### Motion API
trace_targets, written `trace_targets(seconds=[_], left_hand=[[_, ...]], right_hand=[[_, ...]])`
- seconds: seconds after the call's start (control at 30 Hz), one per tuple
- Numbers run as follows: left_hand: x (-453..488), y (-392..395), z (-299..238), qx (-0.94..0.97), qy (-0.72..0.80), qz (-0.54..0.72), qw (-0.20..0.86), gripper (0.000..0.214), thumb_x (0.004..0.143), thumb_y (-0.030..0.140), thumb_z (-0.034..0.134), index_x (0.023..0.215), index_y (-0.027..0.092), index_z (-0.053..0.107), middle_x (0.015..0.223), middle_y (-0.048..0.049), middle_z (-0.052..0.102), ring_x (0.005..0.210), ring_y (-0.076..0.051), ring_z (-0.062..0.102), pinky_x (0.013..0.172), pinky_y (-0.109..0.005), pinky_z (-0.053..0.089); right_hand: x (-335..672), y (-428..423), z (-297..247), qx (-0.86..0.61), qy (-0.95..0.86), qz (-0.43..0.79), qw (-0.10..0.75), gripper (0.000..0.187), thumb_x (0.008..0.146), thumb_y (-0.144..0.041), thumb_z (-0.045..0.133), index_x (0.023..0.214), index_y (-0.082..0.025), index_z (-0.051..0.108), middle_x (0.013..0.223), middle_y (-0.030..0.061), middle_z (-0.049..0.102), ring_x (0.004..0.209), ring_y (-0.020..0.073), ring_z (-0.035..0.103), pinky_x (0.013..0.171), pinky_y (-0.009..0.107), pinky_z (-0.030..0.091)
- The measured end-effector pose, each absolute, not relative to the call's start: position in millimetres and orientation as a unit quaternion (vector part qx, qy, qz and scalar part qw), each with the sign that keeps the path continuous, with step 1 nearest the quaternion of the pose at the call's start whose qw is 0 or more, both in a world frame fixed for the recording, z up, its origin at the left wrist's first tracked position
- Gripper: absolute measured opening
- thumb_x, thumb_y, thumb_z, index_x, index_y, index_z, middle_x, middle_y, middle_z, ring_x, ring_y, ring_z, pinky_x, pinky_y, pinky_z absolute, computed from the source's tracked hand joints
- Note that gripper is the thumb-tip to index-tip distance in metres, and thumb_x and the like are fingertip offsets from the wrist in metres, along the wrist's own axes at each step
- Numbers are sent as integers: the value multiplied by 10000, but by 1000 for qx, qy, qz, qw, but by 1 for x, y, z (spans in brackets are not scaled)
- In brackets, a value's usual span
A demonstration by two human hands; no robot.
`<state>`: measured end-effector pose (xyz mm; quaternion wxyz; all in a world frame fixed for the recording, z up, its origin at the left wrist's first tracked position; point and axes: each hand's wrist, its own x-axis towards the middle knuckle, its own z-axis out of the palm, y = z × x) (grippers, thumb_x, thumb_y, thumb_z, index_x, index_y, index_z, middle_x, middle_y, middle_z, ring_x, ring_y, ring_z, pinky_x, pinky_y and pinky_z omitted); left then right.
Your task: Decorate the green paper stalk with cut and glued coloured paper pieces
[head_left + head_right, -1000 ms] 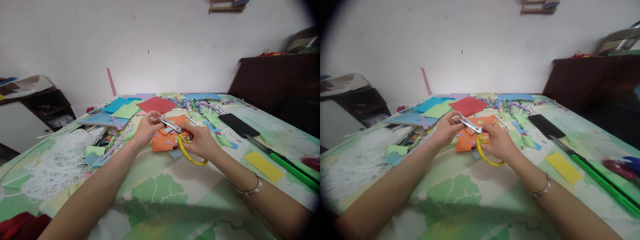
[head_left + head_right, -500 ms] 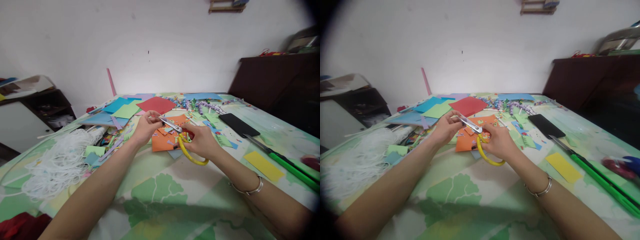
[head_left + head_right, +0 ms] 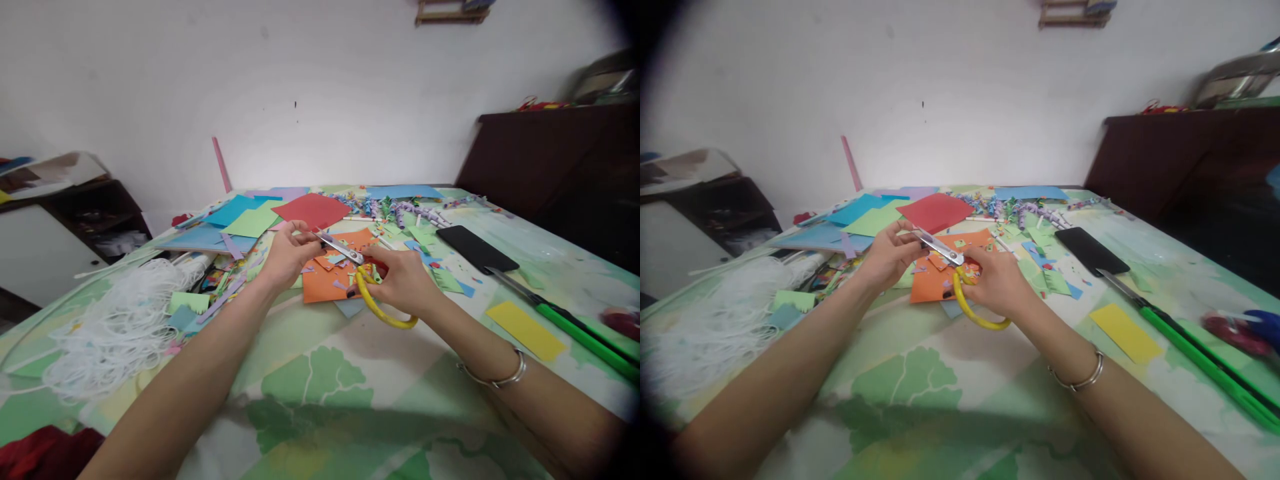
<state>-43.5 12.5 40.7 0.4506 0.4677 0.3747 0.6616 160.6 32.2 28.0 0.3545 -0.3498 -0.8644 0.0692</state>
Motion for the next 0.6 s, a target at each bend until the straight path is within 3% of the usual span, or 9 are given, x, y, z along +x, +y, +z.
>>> trace_targets(seconds=[0.27,0.6], left_hand=[[-41,14,42,471,355,680,437,375,518,41,655,795,177,442,618,64,620,637,-106,606,690,-271,463],[-42,13,42,472,354,682,433,377,532,56,690,819,174,475,639,52,629,643,-111,615,752,-303,468]], right_hand=[[161,32,28,-360,-865,63,343,374,636,-410,732,902,-159,655,547,-44,475,494,91,375,520,226,275],[161,32,29,-351,-869,67,342,364,650,-450,718,861,-163,642,564,-30,497,504,100,387,522,231,278]])
